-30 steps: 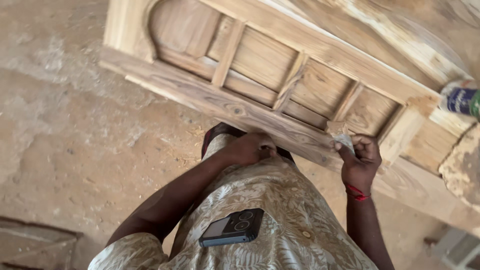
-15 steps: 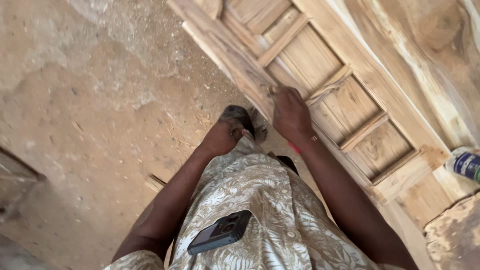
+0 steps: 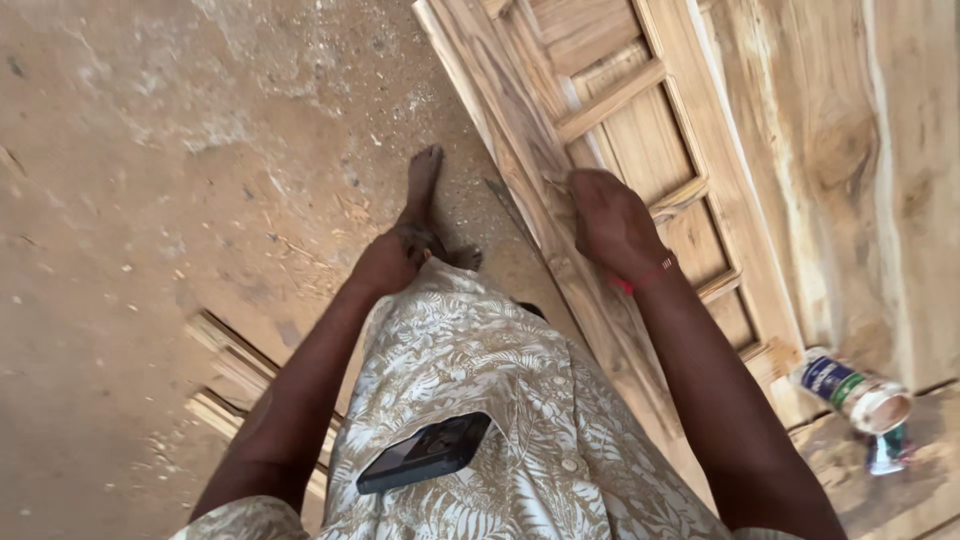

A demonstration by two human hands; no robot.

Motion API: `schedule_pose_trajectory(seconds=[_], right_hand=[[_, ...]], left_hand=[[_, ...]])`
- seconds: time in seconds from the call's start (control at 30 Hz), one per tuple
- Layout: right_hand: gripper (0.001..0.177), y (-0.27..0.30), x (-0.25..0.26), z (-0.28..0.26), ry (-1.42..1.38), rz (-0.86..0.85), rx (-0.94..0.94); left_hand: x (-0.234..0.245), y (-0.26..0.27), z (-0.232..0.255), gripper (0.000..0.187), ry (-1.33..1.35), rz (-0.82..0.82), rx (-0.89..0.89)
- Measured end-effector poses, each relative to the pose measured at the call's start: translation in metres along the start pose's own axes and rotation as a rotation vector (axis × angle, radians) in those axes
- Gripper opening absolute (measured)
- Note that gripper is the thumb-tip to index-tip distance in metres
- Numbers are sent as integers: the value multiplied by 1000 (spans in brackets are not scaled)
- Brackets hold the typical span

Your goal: The person sands a wooden door frame using a sanding block. They move the frame to a workbench and sand various sections, including the edges and recessed panels, to smooth the surface.

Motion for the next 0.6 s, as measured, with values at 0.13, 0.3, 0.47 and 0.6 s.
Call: schedule_pose_trajectory(seconds=[0.13,0.3,0.47,0.6], right_hand=[[56,-27,-1,-5,54,-158,60],[62,24,-24,-3,124,-214,130],[58,19,-3,8,83,-258,100],[45,-20,2,16,123,-223,61]], left_hand=[[11,-6,6,23,28,-33,193],[11,0,-15,24,18,-2,172],[2,7,-33,31,7,-51,344],[-5,9,-49,35,-48,-51,318]])
Point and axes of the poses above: each hand's wrist, its own y-axis away from the middle knuckle, its own x-axis out of the back of the hand, z = x × y, the point moved 1 cm from there along -y, towards the middle knuckle, and after that the axes turned 11 degrees about -z, right-handed, at the moved point
